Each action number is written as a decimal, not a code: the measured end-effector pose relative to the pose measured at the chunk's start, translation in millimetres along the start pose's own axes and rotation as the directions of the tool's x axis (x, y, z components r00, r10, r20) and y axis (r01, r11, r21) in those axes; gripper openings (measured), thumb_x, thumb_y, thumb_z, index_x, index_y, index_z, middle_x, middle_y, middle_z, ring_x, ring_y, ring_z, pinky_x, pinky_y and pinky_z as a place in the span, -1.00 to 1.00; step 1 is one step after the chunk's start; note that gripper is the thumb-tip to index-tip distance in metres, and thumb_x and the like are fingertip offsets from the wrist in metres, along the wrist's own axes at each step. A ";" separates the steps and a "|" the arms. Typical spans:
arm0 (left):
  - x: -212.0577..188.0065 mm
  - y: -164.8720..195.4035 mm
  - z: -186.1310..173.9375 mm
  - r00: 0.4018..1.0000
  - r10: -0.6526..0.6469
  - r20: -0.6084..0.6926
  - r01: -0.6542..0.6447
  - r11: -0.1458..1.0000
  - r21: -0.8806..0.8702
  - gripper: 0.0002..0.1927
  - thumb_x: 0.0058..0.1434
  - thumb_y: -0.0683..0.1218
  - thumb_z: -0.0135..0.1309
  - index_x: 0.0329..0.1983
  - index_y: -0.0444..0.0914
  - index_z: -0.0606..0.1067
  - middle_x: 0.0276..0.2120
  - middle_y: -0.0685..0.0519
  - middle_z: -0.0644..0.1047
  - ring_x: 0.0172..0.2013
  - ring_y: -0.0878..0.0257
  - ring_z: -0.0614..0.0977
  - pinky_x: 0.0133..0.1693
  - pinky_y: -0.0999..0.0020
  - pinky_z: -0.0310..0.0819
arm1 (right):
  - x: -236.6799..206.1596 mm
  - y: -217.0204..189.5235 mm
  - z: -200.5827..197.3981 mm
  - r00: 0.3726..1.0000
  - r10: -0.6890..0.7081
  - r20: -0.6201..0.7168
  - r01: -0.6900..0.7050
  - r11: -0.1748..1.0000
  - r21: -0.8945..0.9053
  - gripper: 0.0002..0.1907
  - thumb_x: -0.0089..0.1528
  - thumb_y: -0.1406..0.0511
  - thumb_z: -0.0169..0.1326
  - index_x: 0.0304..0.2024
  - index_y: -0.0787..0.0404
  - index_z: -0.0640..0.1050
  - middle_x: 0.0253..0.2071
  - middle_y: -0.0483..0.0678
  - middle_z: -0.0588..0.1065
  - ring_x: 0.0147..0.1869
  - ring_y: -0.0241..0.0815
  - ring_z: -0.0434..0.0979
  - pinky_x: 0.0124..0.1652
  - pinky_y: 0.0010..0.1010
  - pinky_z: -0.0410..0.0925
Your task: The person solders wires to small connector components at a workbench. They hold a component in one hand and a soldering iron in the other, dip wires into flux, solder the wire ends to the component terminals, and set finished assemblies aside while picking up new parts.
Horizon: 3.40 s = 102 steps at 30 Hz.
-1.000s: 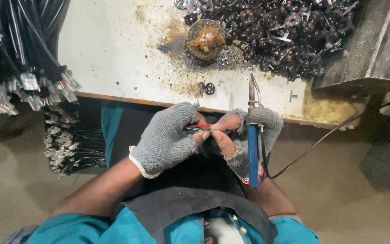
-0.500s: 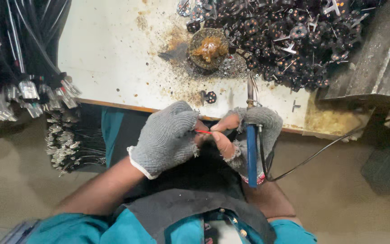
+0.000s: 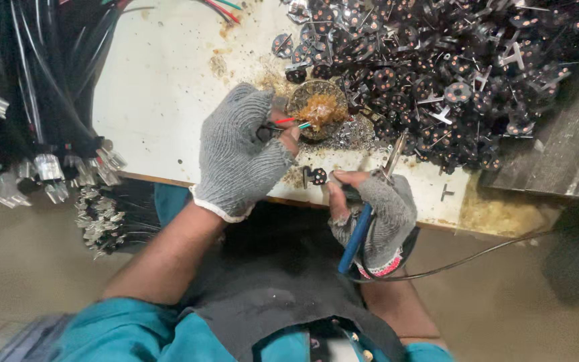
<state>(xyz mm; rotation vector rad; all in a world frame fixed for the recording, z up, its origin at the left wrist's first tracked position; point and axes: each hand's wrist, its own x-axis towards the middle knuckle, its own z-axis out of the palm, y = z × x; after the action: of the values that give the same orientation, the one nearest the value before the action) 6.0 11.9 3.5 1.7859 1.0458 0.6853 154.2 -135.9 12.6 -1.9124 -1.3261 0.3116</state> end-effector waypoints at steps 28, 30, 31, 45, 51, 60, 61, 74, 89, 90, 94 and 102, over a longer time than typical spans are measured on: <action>-32.7 6.5 -5.2 0.935 0.199 0.293 -0.266 0.941 0.211 -0.87 0.03 -0.06 0.24 -0.37 -0.09 0.54 -0.41 0.03 0.48 -0.37 0.00 0.60 -0.37 0.09 0.43 | -11.5 12.0 -22.6 0.984 0.023 0.177 -0.061 0.975 0.212 -0.33 0.24 -0.29 -0.05 -0.20 0.12 0.62 -0.36 -0.13 0.51 -0.27 -0.12 0.52 -0.22 -0.34 0.32; -33.0 6.0 -3.0 0.939 0.194 0.285 -0.264 0.937 0.230 -0.88 0.03 -0.06 0.24 -0.37 -0.08 0.54 -0.41 0.04 0.48 -0.38 0.01 0.59 -0.37 0.09 0.43 | -19.8 15.1 -29.2 0.977 0.019 0.212 -0.047 0.991 0.127 -0.31 0.23 -0.32 -0.11 -0.25 0.11 0.57 -0.39 -0.13 0.48 -0.28 -0.11 0.50 -0.23 -0.32 0.30; -33.2 5.8 -2.5 0.939 0.193 0.284 -0.263 0.936 0.233 -0.88 0.03 -0.06 0.24 -0.37 -0.08 0.54 -0.42 0.03 0.48 -0.39 0.01 0.59 -0.38 0.09 0.43 | -23.9 16.4 -30.2 0.978 0.009 0.210 -0.020 0.999 0.050 -0.33 0.23 -0.31 -0.11 -0.25 0.11 0.53 -0.41 -0.12 0.46 -0.28 -0.08 0.49 -0.22 -0.29 0.30; -34.6 5.5 4.6 0.937 0.213 0.277 -0.303 0.889 0.342 -0.86 0.05 -0.06 0.24 -0.37 -0.10 0.49 -0.43 0.02 0.46 -0.42 0.01 0.57 -0.42 0.08 0.42 | -27.4 36.8 -27.1 0.875 -0.403 0.270 0.392 0.915 0.097 -0.75 0.22 0.28 0.26 -0.07 0.09 0.55 -0.38 -0.11 0.50 -0.29 -0.01 0.54 -0.23 -0.13 0.33; -33.5 7.5 2.0 0.936 0.222 0.274 -0.303 0.903 0.305 -0.76 -0.07 -0.04 0.28 -0.35 -0.10 0.48 -0.43 0.01 0.45 -0.41 0.00 0.57 -0.43 0.08 0.40 | -23.7 38.9 -24.6 0.858 -0.385 0.340 0.424 0.904 -0.047 -0.79 0.11 0.23 0.21 -0.22 0.13 0.61 -0.47 -0.05 0.48 -0.44 0.06 0.47 -0.38 -0.09 0.26; -31.8 6.7 2.7 0.934 0.211 0.287 -0.293 0.914 0.282 -0.73 -0.07 -0.05 0.30 -0.33 -0.10 0.48 -0.42 0.02 0.45 -0.40 0.00 0.58 -0.42 0.07 0.40 | -48.8 53.7 -10.1 0.486 0.417 0.768 -0.750 0.650 0.122 -0.64 0.28 0.16 0.10 -0.56 0.21 0.59 -0.65 -0.14 0.54 -0.56 -0.25 0.61 -0.50 -0.36 0.47; -31.3 6.1 3.1 0.934 0.225 0.278 -0.301 0.915 0.268 -0.74 -0.05 -0.05 0.29 -0.31 -0.10 0.48 -0.41 0.02 0.45 -0.40 0.00 0.58 -0.42 0.08 0.40 | -50.1 54.6 -8.1 0.452 0.405 0.794 -0.837 0.502 0.220 -0.64 0.30 0.17 0.10 -0.54 0.23 0.56 -0.63 -0.12 0.53 -0.54 -0.25 0.59 -0.48 -0.34 0.46; -33.9 2.5 4.2 0.931 0.239 0.275 -0.313 0.912 0.265 -0.72 0.00 -0.03 0.28 -0.23 -0.12 0.50 -0.39 -0.01 0.46 -0.39 -0.02 0.58 -0.41 0.06 0.41 | -17.0 30.7 -28.8 0.886 -0.399 0.238 0.408 0.913 0.010 -0.80 0.17 0.24 0.15 -0.21 0.19 0.57 -0.42 -0.02 0.45 -0.41 0.07 0.46 -0.34 -0.09 0.30; -33.3 3.5 4.5 0.932 0.238 0.275 -0.319 0.898 0.303 -0.67 -0.07 -0.03 0.30 -0.23 -0.13 0.53 -0.38 -0.01 0.48 -0.38 -0.01 0.59 -0.41 0.08 0.43 | -24.2 39.9 -19.9 0.773 -0.561 0.296 0.589 0.808 -0.010 -0.89 0.16 0.29 0.23 -0.39 0.21 0.66 -0.60 -0.07 0.50 -0.56 -0.03 0.50 -0.48 -0.25 0.30; -33.4 3.4 4.5 0.931 0.239 0.277 -0.320 0.899 0.300 -0.66 -0.07 -0.02 0.30 -0.22 -0.14 0.53 -0.38 -0.02 0.48 -0.38 -0.01 0.59 -0.41 0.08 0.43 | -28.5 38.5 -20.4 0.941 -0.118 0.316 0.047 0.973 0.224 -0.89 0.16 0.32 0.25 -0.44 0.24 0.63 -0.61 -0.05 0.50 -0.57 -0.04 0.50 -0.51 -0.23 0.31; -34.1 1.9 5.6 0.932 0.242 0.269 -0.322 0.893 0.314 -0.69 -0.04 -0.02 0.29 -0.23 -0.15 0.53 -0.39 -0.03 0.47 -0.38 -0.03 0.59 -0.39 0.06 0.44 | -46.2 40.2 -23.3 0.818 0.397 0.417 -0.559 0.721 0.410 -0.86 0.17 0.37 0.27 -0.45 0.28 0.58 -0.57 -0.02 0.50 -0.53 -0.04 0.49 -0.51 -0.19 0.31; -34.5 -0.1 7.7 0.930 0.246 0.272 -0.332 0.880 0.340 -0.75 -0.01 -0.03 0.25 -0.26 -0.14 0.54 -0.41 -0.04 0.48 -0.40 -0.04 0.60 -0.41 0.05 0.44 | -50.6 42.1 -13.6 0.771 0.561 0.301 -0.627 0.588 0.511 -0.81 0.20 0.29 0.26 -0.43 0.18 0.51 -0.54 0.00 0.49 -0.44 -0.06 0.50 -0.43 -0.19 0.35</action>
<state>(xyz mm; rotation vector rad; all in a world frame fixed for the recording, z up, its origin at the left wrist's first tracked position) -4.6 -21.6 -0.2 2.3342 0.8015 0.4616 169.5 -193.1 -19.1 -1.7292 -0.4721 1.0580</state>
